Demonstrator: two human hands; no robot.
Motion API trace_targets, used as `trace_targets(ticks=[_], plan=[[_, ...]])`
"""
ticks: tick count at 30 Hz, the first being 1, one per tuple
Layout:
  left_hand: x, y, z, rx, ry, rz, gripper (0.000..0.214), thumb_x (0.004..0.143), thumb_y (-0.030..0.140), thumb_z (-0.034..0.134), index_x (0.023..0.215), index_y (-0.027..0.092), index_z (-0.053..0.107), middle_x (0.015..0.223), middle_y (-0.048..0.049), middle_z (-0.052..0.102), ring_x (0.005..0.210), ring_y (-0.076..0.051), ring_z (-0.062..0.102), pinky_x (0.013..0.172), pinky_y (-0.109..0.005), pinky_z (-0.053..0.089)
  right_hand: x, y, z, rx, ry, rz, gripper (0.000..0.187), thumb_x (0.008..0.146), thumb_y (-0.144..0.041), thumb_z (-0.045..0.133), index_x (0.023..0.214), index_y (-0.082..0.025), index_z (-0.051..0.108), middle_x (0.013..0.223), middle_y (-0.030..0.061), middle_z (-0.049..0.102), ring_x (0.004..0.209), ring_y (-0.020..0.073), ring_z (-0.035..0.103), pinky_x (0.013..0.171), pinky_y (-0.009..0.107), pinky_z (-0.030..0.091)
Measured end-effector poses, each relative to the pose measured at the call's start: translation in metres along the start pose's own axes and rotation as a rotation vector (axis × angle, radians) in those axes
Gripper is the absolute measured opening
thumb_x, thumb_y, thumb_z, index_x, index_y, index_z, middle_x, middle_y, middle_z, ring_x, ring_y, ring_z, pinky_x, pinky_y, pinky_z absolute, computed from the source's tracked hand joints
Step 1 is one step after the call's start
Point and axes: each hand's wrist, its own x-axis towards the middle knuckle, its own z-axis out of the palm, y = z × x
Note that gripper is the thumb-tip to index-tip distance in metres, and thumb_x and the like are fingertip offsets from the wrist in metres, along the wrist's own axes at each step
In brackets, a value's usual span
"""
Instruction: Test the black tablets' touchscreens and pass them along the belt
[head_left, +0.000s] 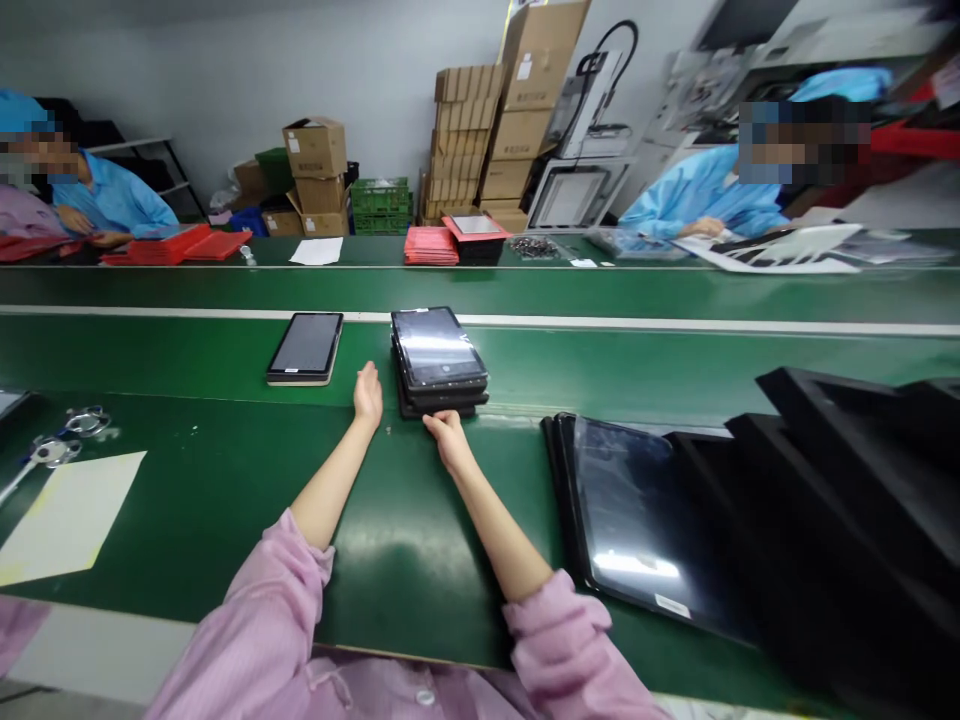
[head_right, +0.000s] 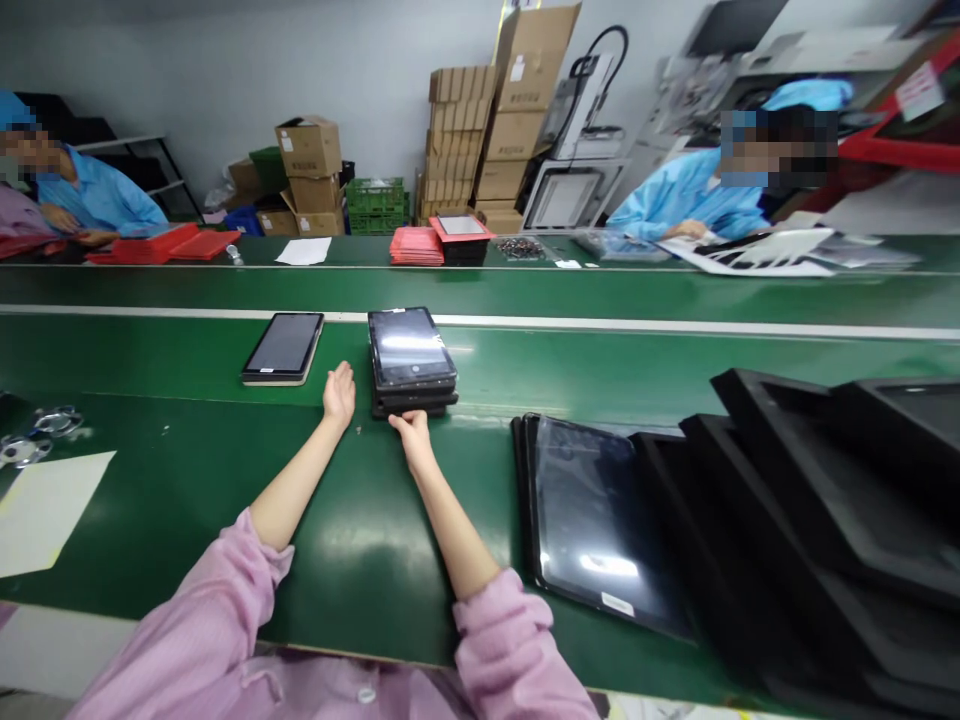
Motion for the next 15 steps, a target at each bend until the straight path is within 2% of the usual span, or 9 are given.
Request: trace_targets(ticks=[3,5,7,9,10,13,15], plan=[[0.013,0.012,-0.012,-0.038,0.212,0.108,0.043,0.104,0.031,0.029,0.144,0.032,0.044,0.159,-0.0011,0.036,0.145,-0.011,0.035,0.115,-0.027,0.032,0.018,0.000,-0.002,-0.070,-0.038,-0.047,0.032,0.069,-0.046,0.065,0.074,-0.025,0.042,0.070,-0.0013,0.059,0.066,0.0169,0.058,0.065,0.030,0.049],[0.021,0.024,-0.024,-0.061,0.329,0.105,0.041,0.104,0.035,0.034,0.143,0.027,0.044,0.156,-0.0063,0.039,0.141,-0.017,0.042,0.112,-0.035,0.038,0.014,0.001,-0.001,-0.121,-0.092,-0.081,0.025,0.072,-0.043,0.060,0.074,-0.024,0.044,0.064,-0.0023,0.059,0.058,0.0158,0.056,0.058,0.028,0.046],[0.030,0.036,-0.033,-0.078,0.404,0.054,0.043,0.100,0.042,0.047,0.138,0.020,0.049,0.146,-0.0118,0.047,0.130,-0.025,0.051,0.105,-0.046,0.045,0.006,0.002,0.002,-0.185,-0.139,-0.129,0.017,0.071,-0.037,0.060,0.073,-0.024,0.049,0.060,-0.0039,0.056,0.053,0.0141,0.051,0.055,0.026,0.042],[0.040,0.047,-0.037,-0.091,0.447,-0.002,0.045,0.095,0.044,0.058,0.131,0.017,0.054,0.136,-0.0125,0.054,0.118,-0.027,0.057,0.098,-0.051,0.049,-0.001,0.002,0.005,-0.246,-0.172,-0.182,0.012,0.069,-0.030,0.062,0.071,-0.023,0.053,0.059,-0.0046,0.053,0.054,0.0130,0.048,0.055,0.025,0.039],[0.044,0.052,-0.038,-0.097,0.457,-0.023,0.043,0.095,0.043,0.059,0.128,0.017,0.055,0.132,-0.0117,0.056,0.115,-0.026,0.058,0.096,-0.049,0.050,-0.003,0.001,0.006,-0.270,-0.181,-0.203,0.010,0.069,-0.028,0.062,0.071,-0.023,0.054,0.059,-0.0045,0.053,0.054,0.0128,0.047,0.056,0.025,0.038],[0.054,0.065,-0.038,-0.112,0.443,-0.060,0.030,0.100,0.040,0.045,0.118,0.019,0.058,0.119,-0.0077,0.060,0.106,-0.020,0.061,0.089,-0.037,0.051,-0.002,0.000,0.008,-0.307,-0.166,-0.237,0.009,0.073,-0.028,0.059,0.072,-0.023,0.052,0.061,-0.0039,0.052,0.055,0.0132,0.047,0.055,0.025,0.037],[0.056,0.072,-0.039,-0.109,0.417,-0.079,0.031,0.102,0.039,0.035,0.111,0.021,0.059,0.111,-0.0052,0.061,0.100,-0.016,0.062,0.082,-0.030,0.051,0.000,0.000,0.008,-0.315,-0.144,-0.248,0.010,0.075,-0.030,0.057,0.074,-0.023,0.051,0.062,-0.0036,0.052,0.055,0.0133,0.048,0.055,0.025,0.038]])
